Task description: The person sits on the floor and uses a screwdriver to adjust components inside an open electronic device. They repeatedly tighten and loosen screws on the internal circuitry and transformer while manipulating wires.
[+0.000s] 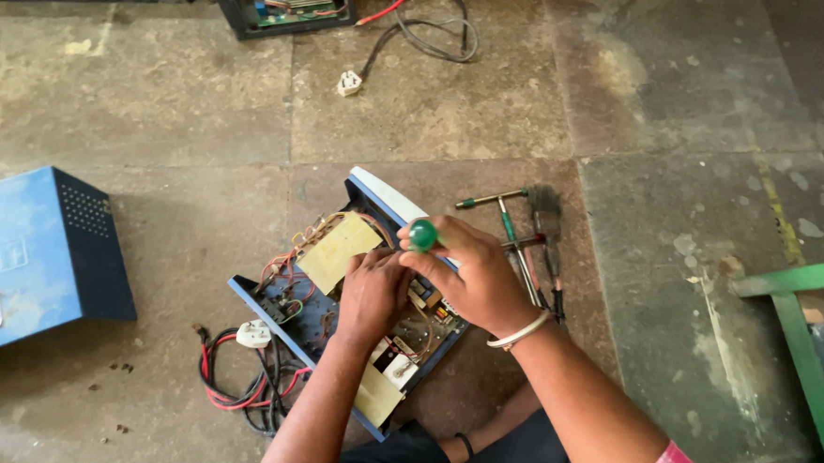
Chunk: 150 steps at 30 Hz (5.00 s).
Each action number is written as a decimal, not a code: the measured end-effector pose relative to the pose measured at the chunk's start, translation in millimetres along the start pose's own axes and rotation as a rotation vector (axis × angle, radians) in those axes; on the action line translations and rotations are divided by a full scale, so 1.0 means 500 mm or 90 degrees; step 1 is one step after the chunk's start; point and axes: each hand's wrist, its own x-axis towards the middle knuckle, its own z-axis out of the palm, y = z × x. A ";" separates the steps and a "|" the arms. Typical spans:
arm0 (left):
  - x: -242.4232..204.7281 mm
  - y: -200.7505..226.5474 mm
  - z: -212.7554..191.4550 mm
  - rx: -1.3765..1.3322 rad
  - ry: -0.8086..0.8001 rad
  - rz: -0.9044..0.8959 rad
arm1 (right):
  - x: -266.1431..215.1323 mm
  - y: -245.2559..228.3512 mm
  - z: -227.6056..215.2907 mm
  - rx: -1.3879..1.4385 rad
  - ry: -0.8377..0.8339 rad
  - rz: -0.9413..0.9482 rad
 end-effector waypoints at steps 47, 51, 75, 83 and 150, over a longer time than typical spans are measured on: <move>0.001 0.047 -0.028 0.006 0.044 0.002 | 0.039 -0.071 0.012 0.170 0.151 -0.015; -0.004 0.038 -0.033 -0.022 0.074 -0.006 | 0.057 -0.071 0.061 0.173 0.193 0.042; -0.003 0.047 -0.048 -0.181 0.019 -0.041 | 0.065 -0.034 0.078 0.288 0.310 0.054; 0.011 0.078 -0.067 -0.136 0.002 -0.043 | 0.073 -0.010 0.033 0.392 0.045 0.065; -0.001 0.032 -0.022 -0.206 0.058 -0.008 | 0.053 0.015 0.068 0.549 0.071 0.090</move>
